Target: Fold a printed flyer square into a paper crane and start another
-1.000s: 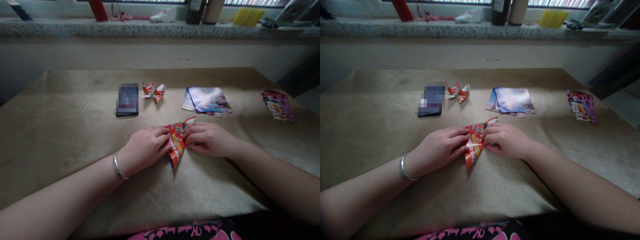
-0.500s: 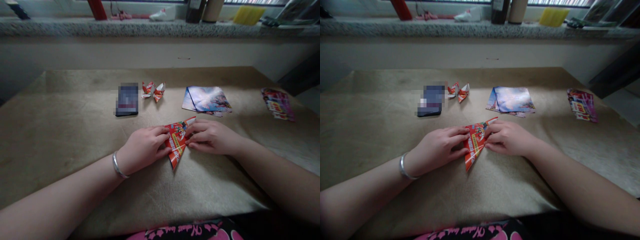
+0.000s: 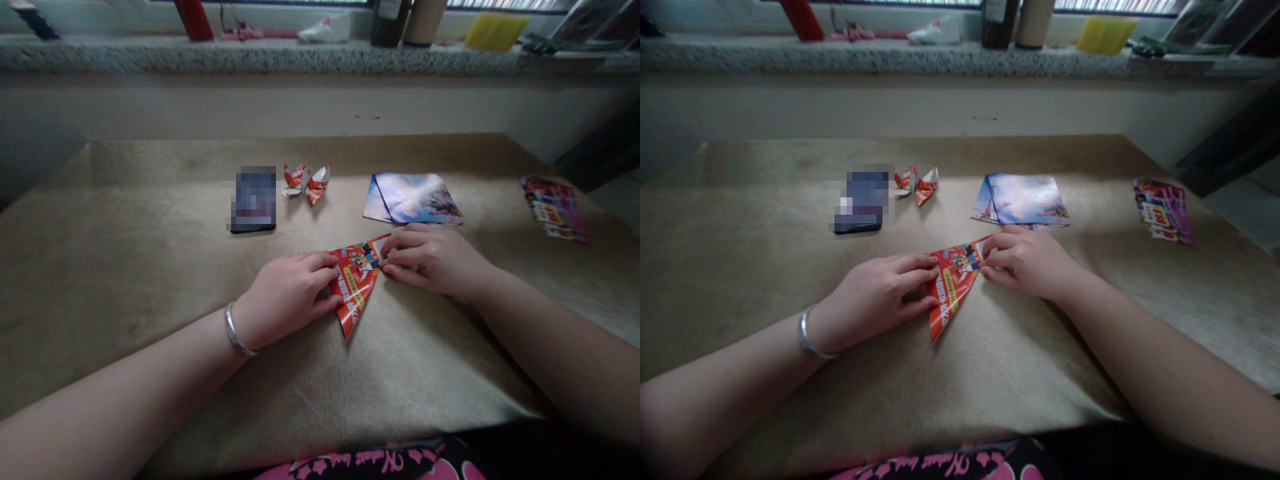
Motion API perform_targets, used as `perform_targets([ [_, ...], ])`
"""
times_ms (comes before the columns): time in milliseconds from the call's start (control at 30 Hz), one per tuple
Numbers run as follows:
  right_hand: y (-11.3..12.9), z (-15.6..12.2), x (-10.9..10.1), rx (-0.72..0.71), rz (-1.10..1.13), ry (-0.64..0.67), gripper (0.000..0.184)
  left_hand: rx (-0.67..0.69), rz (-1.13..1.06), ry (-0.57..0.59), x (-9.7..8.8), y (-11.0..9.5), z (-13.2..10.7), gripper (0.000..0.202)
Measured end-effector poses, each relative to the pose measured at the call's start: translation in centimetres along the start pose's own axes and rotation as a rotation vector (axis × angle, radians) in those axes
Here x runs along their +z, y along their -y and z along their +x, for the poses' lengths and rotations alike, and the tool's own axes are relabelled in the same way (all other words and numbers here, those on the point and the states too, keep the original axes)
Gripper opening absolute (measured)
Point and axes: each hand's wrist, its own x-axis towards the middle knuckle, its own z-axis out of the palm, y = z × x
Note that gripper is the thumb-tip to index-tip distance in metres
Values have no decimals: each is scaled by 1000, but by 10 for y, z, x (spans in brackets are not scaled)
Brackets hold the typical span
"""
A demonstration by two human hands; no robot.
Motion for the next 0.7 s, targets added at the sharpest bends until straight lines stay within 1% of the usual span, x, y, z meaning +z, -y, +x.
perform_targets([
  [133, 0, -1, 0, 69, -63, -7, 28, 2, -10, -5, 0, -1, 0, 34],
  [433, 1, -2, 0, 228, -199, 75, 34, 26, 1, -45, 0, 0, -1, 32],
  [700, 1, -1, 1, 385, -291, 89, 39, 9, 1, -7, 0, 0, -1, 34],
])
